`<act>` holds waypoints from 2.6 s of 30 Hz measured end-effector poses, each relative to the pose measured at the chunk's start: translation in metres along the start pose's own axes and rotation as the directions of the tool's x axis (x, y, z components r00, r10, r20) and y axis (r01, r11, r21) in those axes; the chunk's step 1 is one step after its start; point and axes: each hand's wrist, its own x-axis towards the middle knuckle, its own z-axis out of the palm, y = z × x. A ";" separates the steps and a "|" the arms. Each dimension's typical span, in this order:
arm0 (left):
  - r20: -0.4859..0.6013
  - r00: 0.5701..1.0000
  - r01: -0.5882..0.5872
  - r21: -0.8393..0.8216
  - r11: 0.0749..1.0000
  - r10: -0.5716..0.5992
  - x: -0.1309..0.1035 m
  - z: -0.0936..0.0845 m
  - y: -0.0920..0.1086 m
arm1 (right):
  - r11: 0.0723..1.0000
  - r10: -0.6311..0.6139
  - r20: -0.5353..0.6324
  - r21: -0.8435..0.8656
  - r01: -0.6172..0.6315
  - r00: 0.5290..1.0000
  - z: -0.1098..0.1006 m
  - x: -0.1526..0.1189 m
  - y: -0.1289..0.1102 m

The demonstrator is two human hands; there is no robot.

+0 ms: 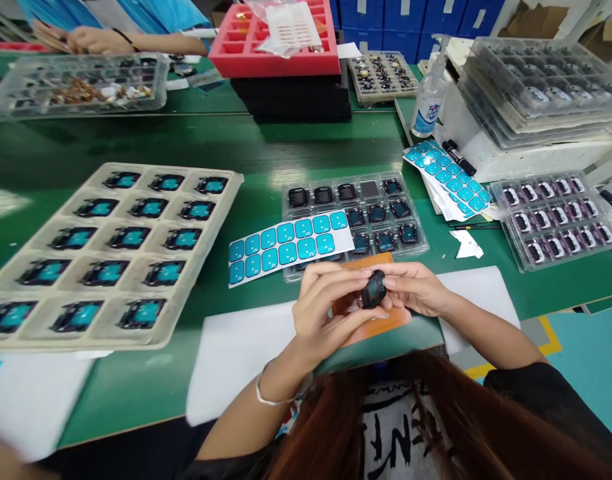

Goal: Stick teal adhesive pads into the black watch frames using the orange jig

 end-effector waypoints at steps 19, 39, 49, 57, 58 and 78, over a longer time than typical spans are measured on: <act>0.022 0.999 -0.025 0.107 0.994 0.023 0.000 -0.003 0.005 | 0.996 -0.064 -0.007 -0.067 0.063 0.998 0.003 0.000 0.002; 0.051 0.994 -0.103 0.090 0.991 0.098 0.002 -0.010 0.003 | 0.972 -0.063 -0.038 -0.229 0.053 0.997 0.001 -0.005 0.004; 0.062 0.996 -0.063 0.053 0.997 0.060 -0.005 -0.012 -0.001 | 0.963 -0.107 -0.045 -0.255 0.092 0.993 0.000 -0.007 0.007; 0.058 0.998 -0.006 -0.016 1.000 0.006 -0.002 -0.011 -0.003 | 0.944 -0.149 -0.046 -0.305 0.128 0.988 0.002 -0.008 0.006; 0.057 0.998 0.002 -0.034 0.999 0.000 -0.002 -0.011 -0.003 | 0.944 -0.140 -0.040 -0.307 0.121 0.989 0.003 -0.008 0.004; 0.133 0.991 0.029 -0.150 0.988 -0.009 0.003 -0.008 -0.002 | 0.922 -0.065 -0.021 -0.383 0.052 0.998 0.009 -0.011 -0.005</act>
